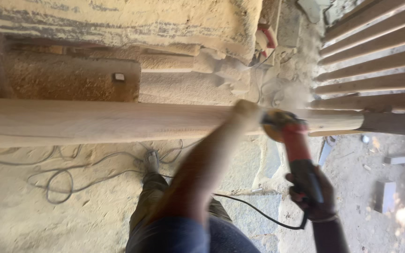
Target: The person uses an angle grinder with a sanding disc to smooth the surface of a long wooden log. They move the tool back and forth along the length of the log, generating sawdust and gradually refining the wood's texture.
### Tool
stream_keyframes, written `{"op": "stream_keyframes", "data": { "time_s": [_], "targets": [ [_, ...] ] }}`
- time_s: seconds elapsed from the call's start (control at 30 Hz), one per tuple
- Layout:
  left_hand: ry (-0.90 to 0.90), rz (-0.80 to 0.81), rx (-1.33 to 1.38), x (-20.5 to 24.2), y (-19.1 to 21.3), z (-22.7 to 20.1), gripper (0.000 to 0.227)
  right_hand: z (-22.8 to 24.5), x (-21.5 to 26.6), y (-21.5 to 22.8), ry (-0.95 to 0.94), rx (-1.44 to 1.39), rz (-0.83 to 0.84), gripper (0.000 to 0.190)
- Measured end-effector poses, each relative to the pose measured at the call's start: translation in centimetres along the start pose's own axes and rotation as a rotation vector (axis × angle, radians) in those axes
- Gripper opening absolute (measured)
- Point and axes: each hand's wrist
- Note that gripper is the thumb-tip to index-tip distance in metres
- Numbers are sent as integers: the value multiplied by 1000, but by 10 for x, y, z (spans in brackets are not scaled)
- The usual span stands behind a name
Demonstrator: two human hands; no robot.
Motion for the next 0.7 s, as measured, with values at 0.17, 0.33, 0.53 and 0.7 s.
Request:
{"op": "stream_keyframes", "data": {
  "time_s": [0.17,0.33,0.53,0.7],
  "targets": [
    [-10,-140,-52,-45,-7,-69,3,0,-2,95,-41,-207,227,82],
    [130,-269,27,32,-53,-32,14,-59,-12,73,4,-70,136,75],
    [383,-622,82,253,-110,89,30,-144,-35,-72,-346,160,320,64],
    [832,-503,-51,419,-129,151,19,-228,-78,-204,-561,626,263,76]
  ]
}}
Point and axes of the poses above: each hand's wrist, its own x-axis away from the middle knuckle, its own y-axis out of the back of the hand, z = x × y, and after that the axes turned 14 degrees about -x, right-handed
